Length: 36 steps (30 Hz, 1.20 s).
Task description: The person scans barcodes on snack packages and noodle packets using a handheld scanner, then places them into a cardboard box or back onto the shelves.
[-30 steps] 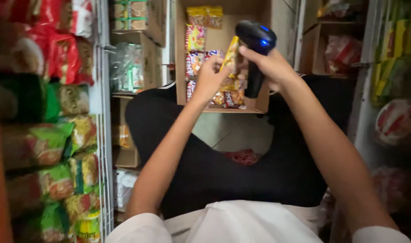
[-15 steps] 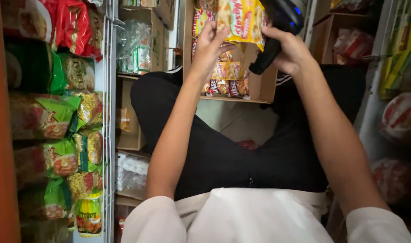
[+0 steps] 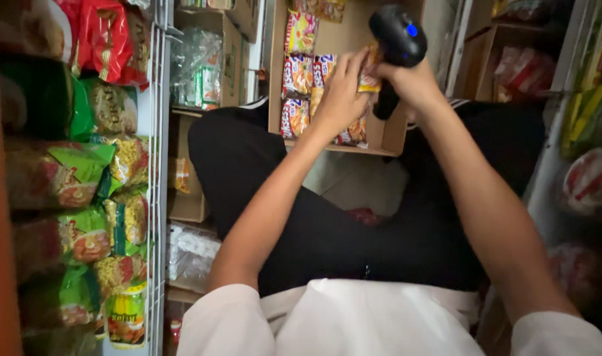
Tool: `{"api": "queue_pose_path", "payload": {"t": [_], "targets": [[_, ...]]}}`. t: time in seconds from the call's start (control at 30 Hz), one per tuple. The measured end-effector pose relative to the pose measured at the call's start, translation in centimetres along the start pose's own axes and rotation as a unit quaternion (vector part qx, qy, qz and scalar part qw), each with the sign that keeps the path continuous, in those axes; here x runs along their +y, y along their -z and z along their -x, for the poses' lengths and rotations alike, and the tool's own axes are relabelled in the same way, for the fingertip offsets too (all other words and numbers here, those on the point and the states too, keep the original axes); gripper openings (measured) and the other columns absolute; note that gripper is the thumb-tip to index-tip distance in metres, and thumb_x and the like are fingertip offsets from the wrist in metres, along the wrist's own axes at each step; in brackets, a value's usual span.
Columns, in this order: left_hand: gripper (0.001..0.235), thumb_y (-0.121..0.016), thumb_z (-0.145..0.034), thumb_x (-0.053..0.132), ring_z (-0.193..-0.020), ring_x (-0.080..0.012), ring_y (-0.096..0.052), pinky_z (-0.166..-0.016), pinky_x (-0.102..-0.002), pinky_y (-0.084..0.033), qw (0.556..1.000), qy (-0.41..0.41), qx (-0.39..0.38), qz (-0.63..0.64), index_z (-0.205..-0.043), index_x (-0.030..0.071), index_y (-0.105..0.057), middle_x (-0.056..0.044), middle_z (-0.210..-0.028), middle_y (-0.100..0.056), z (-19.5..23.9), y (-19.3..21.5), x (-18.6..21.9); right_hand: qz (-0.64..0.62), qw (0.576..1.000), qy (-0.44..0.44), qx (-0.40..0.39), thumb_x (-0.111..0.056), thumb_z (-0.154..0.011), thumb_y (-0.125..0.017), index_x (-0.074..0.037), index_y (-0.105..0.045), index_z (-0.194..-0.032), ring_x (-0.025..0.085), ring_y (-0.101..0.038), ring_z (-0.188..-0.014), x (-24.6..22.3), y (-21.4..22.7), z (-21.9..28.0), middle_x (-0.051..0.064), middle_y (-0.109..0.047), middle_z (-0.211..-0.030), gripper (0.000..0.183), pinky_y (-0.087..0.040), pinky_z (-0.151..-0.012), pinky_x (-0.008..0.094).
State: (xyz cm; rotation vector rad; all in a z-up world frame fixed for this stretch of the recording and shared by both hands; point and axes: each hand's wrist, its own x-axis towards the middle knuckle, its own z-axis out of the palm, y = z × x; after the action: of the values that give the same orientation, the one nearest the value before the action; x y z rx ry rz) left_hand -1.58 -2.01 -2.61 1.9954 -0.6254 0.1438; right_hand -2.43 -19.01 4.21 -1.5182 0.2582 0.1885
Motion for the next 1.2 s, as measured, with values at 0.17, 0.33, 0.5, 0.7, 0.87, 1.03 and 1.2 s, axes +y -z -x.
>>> {"api": "queue_pose_path", "payload": {"t": [0.17,0.33,0.5,0.7,0.87,1.03,1.2], "targets": [[0.022,-0.063,-0.103,0.015,-0.096,-0.0338,-0.071,-0.084,-0.042,-0.056,0.987,0.146,0.008,0.068,-0.123,0.005,-0.066,-0.014,-0.103,-0.071,-0.4,-2.7,-3.2,0.016,0.999,-0.006,-0.030,-0.002,-0.090,-0.074,-0.005,-0.068,-0.103,0.015,-0.068,-0.080,-1.3,0.8,0.5,0.002,-0.069,-0.090,0.016,-0.055,-0.073,0.030],[0.032,-0.067,-0.101,0.028,-0.084,-0.0221,-0.073,-0.076,-0.039,-0.059,0.934,0.234,0.004,0.270,-0.117,0.001,-0.065,-0.010,-0.094,-0.074,-0.5,-1.3,-2.7,0.143,0.986,0.079,0.024,0.000,-0.090,-0.082,-0.001,-0.070,-0.104,0.012,-0.066,-0.082,-1.6,2.4,0.9,0.003,-0.070,-0.093,0.018,-0.053,-0.072,0.028],[0.041,-0.064,-0.102,0.035,-0.092,-0.0146,-0.071,-0.080,-0.034,-0.061,0.829,0.286,-0.036,0.480,-0.121,-0.001,-0.064,-0.006,-0.103,-0.071,0.0,1.6,0.3,0.091,0.993,0.074,-0.021,-0.002,-0.089,-0.082,-0.004,-0.068,-0.104,0.011,-0.064,-0.079,-2.3,1.3,2.8,0.000,-0.068,-0.091,0.021,-0.053,-0.071,0.028],[0.080,-0.075,-0.091,0.022,-0.117,-0.0197,-0.066,-0.094,-0.033,-0.059,0.925,0.134,-0.004,0.355,-0.146,0.006,-0.019,-0.013,-0.134,-0.051,1.4,5.3,5.4,-0.020,0.998,0.057,0.008,0.000,-0.089,-0.079,-0.005,-0.066,-0.102,0.011,-0.064,-0.080,-4.5,0.2,5.3,0.000,-0.066,-0.091,0.019,-0.053,-0.072,0.028],[0.049,-0.083,-0.093,0.015,-0.129,-0.0261,-0.059,-0.112,-0.038,-0.049,0.997,0.005,0.008,0.080,-0.135,0.006,-0.059,-0.014,-0.136,-0.051,3.3,7.3,7.6,-0.133,0.991,0.003,-0.004,0.001,-0.092,-0.077,-0.003,-0.063,-0.100,0.014,-0.063,-0.077,-5.1,-1.2,7.1,0.004,-0.066,-0.089,0.017,-0.052,-0.071,0.028],[0.044,-0.080,-0.095,0.010,-0.126,-0.0197,-0.063,-0.113,-0.034,-0.051,0.941,0.080,-0.067,0.322,-0.136,0.007,-0.064,-0.011,-0.132,-0.058,2.8,7.8,6.0,-0.131,0.991,-0.018,-0.013,0.000,-0.091,-0.076,-0.004,-0.065,-0.100,0.014,-0.064,-0.076,-4.4,-1.7,7.6,0.003,-0.065,-0.087,0.015,-0.052,-0.070,0.028],[0.044,-0.083,-0.091,0.011,-0.120,-0.0135,-0.063,-0.107,-0.031,-0.052,0.923,0.110,-0.086,0.359,-0.131,0.007,-0.065,-0.004,-0.127,-0.067,2.6,7.4,6.2,-0.078,0.997,-0.015,-0.017,-0.002,-0.091,-0.076,-0.005,-0.064,-0.101,0.012,-0.064,-0.078,-3.8,-2.1,7.0,0.002,-0.066,-0.088,0.016,-0.053,-0.071,0.028]]}}
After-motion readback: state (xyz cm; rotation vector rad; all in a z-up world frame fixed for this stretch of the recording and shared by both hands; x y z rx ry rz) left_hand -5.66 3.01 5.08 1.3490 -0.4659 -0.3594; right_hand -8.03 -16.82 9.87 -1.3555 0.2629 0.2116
